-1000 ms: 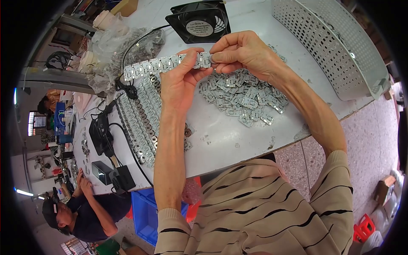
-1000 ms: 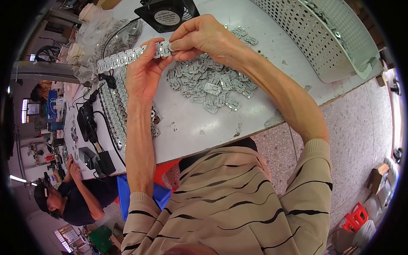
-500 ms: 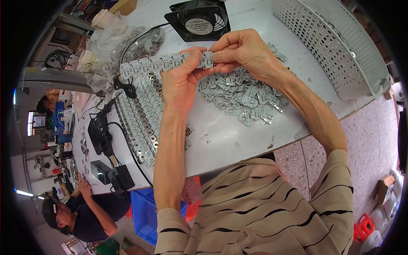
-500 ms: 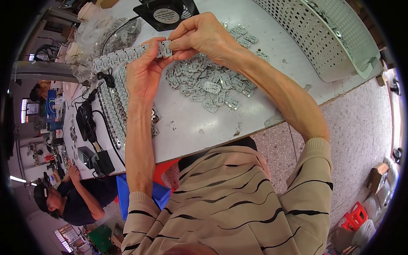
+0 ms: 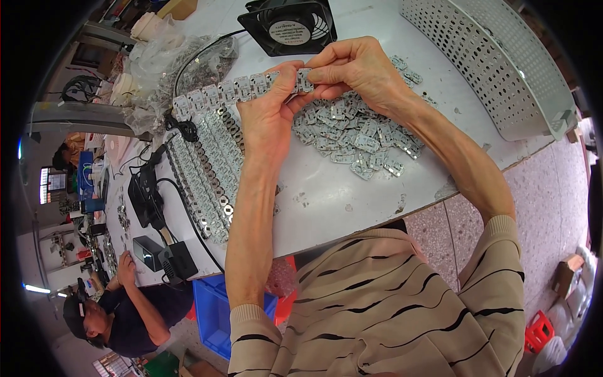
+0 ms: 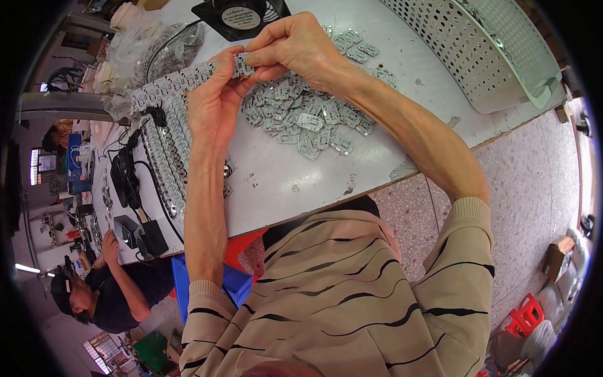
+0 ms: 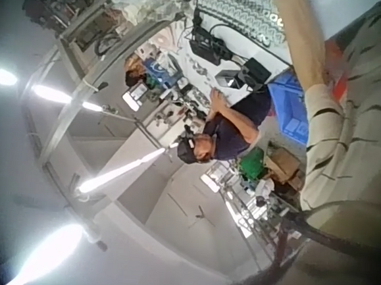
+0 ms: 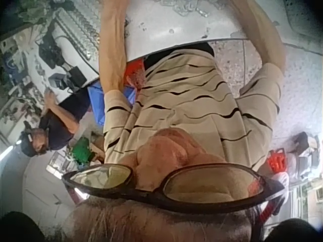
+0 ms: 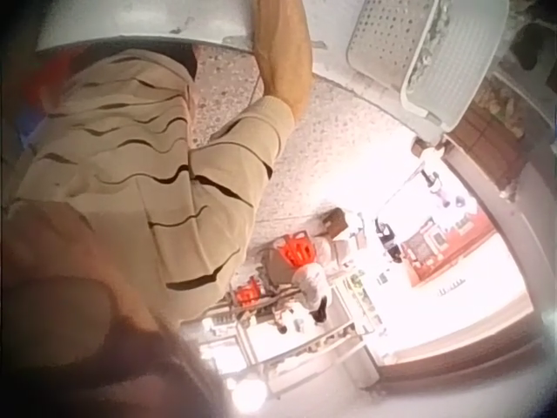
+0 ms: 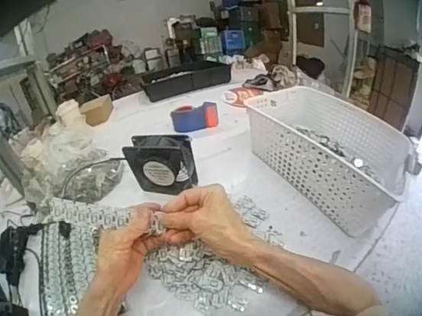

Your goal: The person assembles small metal components into a metal strip on a workbench by hand.

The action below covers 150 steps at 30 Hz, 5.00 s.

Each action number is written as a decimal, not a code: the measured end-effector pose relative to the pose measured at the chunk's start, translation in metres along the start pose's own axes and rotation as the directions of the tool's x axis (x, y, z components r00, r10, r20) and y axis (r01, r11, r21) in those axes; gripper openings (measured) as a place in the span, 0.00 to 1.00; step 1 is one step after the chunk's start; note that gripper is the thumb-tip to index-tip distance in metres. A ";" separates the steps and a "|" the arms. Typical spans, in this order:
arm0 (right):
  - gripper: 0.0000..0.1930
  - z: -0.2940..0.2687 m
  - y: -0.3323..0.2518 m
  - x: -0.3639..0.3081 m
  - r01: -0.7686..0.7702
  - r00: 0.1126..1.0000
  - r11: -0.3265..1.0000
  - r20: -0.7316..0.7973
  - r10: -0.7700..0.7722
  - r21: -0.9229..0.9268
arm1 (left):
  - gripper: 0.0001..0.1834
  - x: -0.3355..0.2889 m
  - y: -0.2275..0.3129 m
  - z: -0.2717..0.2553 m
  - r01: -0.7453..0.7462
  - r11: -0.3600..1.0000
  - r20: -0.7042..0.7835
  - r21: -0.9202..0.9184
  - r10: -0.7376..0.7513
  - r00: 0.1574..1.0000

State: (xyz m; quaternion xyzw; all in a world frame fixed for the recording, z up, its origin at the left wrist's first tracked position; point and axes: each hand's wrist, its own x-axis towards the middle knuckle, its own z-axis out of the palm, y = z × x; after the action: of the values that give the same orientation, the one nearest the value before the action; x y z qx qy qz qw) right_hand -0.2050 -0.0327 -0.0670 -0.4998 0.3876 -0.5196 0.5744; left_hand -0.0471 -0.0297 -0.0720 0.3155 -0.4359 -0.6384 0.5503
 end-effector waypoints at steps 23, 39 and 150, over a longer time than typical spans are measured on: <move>0.09 -0.009 -0.008 0.006 -0.084 0.991 0.990 0.110 0.072 0.116 | 0.10 0.002 0.008 -0.005 0.097 0.967 0.013 -0.235 -0.096 0.995; 0.07 -0.021 0.002 0.018 -0.205 0.975 0.979 0.095 0.203 0.008 | 0.10 0.007 -0.003 -0.002 -0.096 0.988 -0.010 0.121 0.098 0.995; 0.05 -0.018 -0.005 0.009 -0.134 0.989 0.991 0.067 0.133 0.017 | 0.12 0.008 0.010 -0.007 0.124 0.992 0.074 -0.023 -0.122 0.990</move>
State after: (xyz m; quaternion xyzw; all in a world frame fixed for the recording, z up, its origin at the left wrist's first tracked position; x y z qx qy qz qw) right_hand -0.2221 -0.0444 -0.0646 -0.4833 0.3955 -0.4674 0.6257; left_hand -0.0383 -0.0394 -0.0648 0.3111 -0.4263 -0.6881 0.4980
